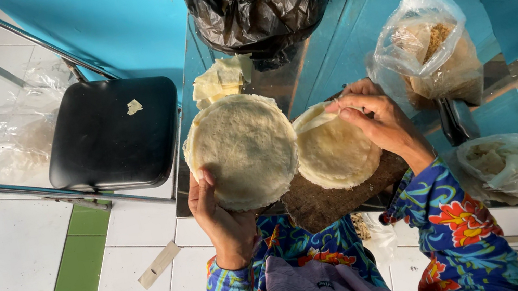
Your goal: The person sits at a table and peels thin dough discs one at a time from a stack of layered flatbread, separating each layer by hand and setting the separated pieces on a wooden board. They continue through the stack, occasionally repositioning the remaining layers.
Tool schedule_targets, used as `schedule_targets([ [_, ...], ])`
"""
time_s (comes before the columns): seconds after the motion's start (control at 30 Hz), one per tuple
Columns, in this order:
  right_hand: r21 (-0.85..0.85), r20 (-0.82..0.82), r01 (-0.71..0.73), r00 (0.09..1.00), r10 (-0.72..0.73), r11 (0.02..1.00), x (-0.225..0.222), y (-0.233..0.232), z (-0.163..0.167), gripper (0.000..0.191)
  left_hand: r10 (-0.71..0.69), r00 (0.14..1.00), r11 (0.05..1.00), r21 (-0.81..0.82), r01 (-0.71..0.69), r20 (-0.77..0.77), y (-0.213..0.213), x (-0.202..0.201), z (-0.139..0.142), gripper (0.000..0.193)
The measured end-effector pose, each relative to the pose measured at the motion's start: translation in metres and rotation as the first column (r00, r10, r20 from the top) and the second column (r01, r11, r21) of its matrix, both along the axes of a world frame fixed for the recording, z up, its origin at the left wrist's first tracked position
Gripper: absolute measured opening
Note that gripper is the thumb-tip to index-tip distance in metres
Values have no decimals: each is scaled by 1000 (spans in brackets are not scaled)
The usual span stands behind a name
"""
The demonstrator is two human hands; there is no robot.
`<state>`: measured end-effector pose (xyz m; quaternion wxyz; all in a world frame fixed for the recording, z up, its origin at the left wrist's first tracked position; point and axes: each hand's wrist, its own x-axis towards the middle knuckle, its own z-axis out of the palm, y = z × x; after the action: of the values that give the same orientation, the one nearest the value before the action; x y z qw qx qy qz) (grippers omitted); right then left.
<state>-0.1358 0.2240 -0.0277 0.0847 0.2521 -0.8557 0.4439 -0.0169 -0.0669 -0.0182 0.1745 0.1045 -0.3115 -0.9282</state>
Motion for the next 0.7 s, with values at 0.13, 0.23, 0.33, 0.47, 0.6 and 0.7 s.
schedule_targets([
  [0.13,33,35,93,995,-94,995,-4,-8,4,28,-18,1000,1000,18,18,2,1,0,2,51],
  [0.23,127,50,165,984,-172,978,-5,-12,5,23,-13,1000,1000,-9,13,8,1,1,1,51],
  [0.33,100,121,158,978,-170,982,-5,-12,6,18,-9,1000,1000,-14,9,3,-1,2,-1,51],
  [0.47,-48,262,54,964,-40,997,-5,-13,12,26,8,1000,1000,3,-8,4,-2,1,-4,49],
  [0.6,203,71,113,989,-130,973,0,-17,21,49,-2,1000,1000,8,2,-10,-2,2,-4,49],
  [0.7,326,-122,164,984,-131,931,16,-12,30,48,-5,1000,1000,17,5,6,-4,3,-2,51],
])
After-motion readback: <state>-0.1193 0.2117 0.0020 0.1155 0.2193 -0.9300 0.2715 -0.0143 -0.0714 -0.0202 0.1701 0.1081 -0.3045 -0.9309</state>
